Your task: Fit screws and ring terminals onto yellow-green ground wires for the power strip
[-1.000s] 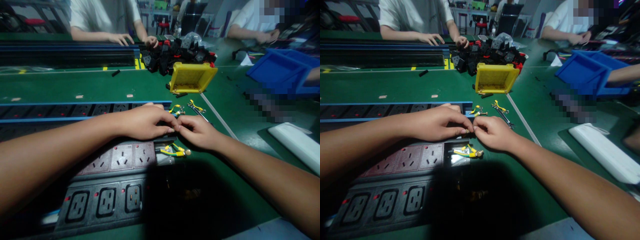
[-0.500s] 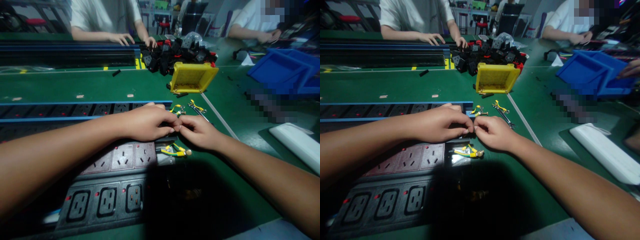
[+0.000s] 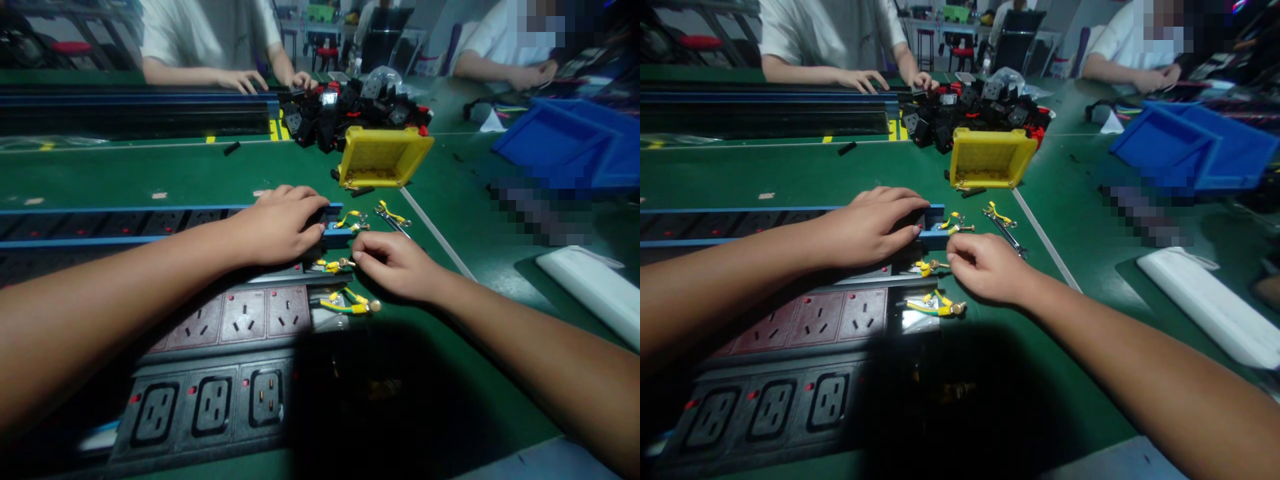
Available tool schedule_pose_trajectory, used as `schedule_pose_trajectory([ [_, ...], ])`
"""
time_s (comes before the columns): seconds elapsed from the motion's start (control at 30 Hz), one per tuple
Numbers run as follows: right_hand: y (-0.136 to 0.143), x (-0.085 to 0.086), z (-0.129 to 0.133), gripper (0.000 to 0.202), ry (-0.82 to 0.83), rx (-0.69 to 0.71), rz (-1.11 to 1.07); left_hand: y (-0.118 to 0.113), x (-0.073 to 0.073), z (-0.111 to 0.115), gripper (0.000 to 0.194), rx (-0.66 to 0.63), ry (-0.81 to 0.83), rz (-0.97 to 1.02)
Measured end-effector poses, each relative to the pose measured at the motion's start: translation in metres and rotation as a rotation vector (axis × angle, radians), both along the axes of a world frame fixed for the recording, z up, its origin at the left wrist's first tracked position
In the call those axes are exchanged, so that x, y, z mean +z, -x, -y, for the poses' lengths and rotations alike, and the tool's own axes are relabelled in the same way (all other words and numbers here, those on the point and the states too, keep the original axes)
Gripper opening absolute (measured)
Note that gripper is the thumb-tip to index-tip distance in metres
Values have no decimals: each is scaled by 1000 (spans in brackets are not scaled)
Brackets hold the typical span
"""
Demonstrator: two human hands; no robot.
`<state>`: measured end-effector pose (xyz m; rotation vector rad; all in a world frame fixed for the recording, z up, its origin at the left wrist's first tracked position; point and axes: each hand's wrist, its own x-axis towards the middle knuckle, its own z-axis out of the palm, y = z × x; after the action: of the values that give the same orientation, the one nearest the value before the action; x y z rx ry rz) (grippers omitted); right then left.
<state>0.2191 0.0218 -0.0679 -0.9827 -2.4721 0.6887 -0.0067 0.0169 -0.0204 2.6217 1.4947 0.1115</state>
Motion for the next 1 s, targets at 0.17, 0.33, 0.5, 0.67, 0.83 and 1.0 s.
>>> schedule_pose_trajectory([
  [0.17,0,0,0,18,12,12,-35,0,1,-1,51,-26,41,-42],
  [0.33,0,2,1,15,31,34,23,0,3,0,51,-26,44,-69],
  [0.5,0,1,2,14,24,29,38,1,2,0,52,-27,39,-72],
  [0.67,1,1,1,14,22,31,20,2,2,0,52,-22,40,-74],
  [0.83,1,1,1,15,25,28,25,1,3,0,52,-23,43,-75],
  [1.0,1,1,1,15,28,23,30,1,4,-1,51,-23,47,-82],
])
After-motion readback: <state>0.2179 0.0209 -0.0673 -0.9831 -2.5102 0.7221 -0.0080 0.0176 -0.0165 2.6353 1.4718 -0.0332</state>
